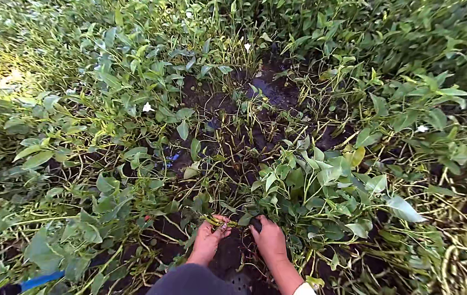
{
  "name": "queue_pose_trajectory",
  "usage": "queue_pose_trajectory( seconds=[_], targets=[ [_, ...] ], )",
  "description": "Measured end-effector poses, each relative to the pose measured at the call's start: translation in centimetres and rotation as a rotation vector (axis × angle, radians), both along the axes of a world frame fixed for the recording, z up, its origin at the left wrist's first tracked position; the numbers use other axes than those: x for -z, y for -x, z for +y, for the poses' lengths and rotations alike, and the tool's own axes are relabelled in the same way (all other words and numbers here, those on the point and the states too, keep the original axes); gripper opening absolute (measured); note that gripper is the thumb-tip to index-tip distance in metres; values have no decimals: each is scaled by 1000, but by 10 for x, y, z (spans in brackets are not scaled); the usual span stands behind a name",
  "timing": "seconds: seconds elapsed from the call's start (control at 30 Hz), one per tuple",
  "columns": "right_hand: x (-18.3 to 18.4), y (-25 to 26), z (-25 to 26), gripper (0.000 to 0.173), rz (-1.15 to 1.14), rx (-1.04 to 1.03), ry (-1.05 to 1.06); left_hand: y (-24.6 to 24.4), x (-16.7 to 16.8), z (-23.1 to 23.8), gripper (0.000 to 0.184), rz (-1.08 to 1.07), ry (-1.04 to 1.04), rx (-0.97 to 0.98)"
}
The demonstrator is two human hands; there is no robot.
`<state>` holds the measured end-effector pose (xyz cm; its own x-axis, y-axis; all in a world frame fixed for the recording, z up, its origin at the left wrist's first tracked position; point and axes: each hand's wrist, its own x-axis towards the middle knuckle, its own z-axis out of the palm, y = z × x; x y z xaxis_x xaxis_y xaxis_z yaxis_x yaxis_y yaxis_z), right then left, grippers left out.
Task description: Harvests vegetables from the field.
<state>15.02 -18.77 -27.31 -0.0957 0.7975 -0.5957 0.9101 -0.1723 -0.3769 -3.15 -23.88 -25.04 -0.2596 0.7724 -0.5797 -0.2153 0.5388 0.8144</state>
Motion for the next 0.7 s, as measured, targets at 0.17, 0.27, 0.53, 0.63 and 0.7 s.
queue_pose_trajectory(
  seconds=[0.17,0.27,0.53,0.63,0.7],
  targets=[
    [-4,-24,58,46,108,-79,92,-8,32,19,20,100,-88,202],
    [0,-28,88,44,172,-73,147,-11,60,29,19,284,-203,388],
    [6,-29,92,46,189,-69,154,-27,80,37,19,408,-386,449],
    [5,-29,94,47,188,-79,156,-23,90,32,19,473,-364,524],
    [7,-29,95,49,185,-89,168,-26,95,37,26,565,-268,730]
  ],
)
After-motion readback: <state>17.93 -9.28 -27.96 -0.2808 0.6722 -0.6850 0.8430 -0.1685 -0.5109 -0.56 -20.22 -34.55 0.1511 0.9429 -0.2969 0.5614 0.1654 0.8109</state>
